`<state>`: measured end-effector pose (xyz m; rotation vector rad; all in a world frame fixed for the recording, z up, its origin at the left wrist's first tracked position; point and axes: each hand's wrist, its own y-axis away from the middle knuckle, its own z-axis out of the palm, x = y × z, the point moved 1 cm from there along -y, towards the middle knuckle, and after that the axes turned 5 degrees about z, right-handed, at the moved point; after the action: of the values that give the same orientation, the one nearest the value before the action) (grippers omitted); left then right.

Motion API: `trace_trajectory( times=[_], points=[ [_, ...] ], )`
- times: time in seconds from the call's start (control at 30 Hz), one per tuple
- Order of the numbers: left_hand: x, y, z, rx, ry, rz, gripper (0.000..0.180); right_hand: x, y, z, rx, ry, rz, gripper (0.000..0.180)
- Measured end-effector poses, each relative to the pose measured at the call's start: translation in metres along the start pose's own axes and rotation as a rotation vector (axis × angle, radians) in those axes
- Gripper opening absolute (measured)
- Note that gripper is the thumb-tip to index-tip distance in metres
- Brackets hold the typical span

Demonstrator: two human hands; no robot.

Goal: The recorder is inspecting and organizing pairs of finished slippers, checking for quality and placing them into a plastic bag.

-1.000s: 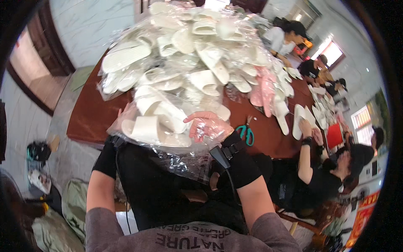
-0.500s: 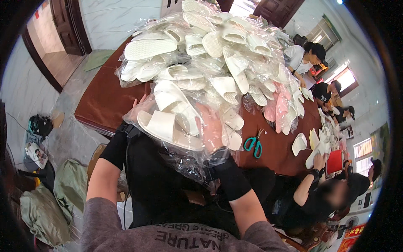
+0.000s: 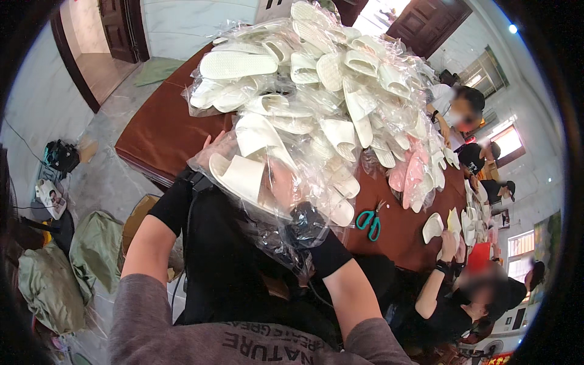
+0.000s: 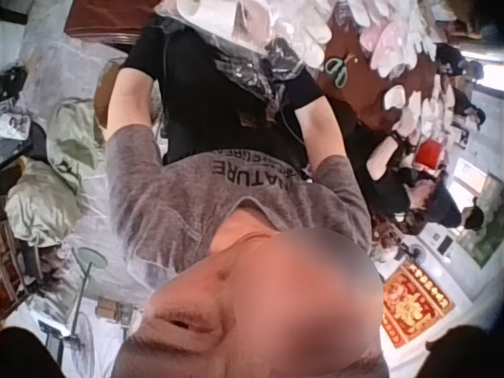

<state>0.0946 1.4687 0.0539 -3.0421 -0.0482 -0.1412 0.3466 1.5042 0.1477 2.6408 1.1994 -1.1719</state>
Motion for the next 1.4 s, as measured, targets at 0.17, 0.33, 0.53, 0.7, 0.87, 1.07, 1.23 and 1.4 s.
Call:
trace_trajectory(
  times=[0.17, 0.33, 0.53, 0.7, 0.87, 1.07, 1.23, 1.4],
  points=[
    [-0.010, 0.000, 0.028, 0.118, -0.120, 0.067, 0.061, -0.023, -0.026, 0.027, 0.129, -0.288, -0.019, 0.030],
    [-0.007, -0.004, 0.030, 0.313, 0.654, 0.179, 0.065, -0.033, -0.022, 0.029, -0.156, -1.164, 0.437, 0.031],
    [-0.001, 0.002, -0.002, -0.023, -0.026, 0.048, 0.059, -0.022, 0.003, -0.013, -0.249, -0.435, 0.186, 0.026],
    [0.002, 0.001, -0.020, -0.060, 0.144, 0.037, 0.064, -0.013, 0.048, -0.044, 0.051, 0.284, -0.072, 0.049],
    [0.002, 0.001, -0.021, -0.076, 0.149, 0.032, 0.069, -0.021, 0.065, -0.050, 0.149, 0.277, 0.184, 0.065],
    [0.001, 0.000, -0.024, -0.103, 0.172, 0.040, 0.070, -0.025, 0.052, -0.052, 0.016, 0.278, 0.377, 0.063],
    [0.001, 0.003, -0.024, -0.085, 0.194, 0.038, 0.070, -0.003, 0.057, -0.052, -0.045, -0.413, 0.449, 0.061],
    [0.003, 0.003, -0.025, -0.084, 0.205, 0.028, 0.069, 0.013, 0.091, -0.071, -0.078, -0.111, 0.321, 0.065]
  ],
)
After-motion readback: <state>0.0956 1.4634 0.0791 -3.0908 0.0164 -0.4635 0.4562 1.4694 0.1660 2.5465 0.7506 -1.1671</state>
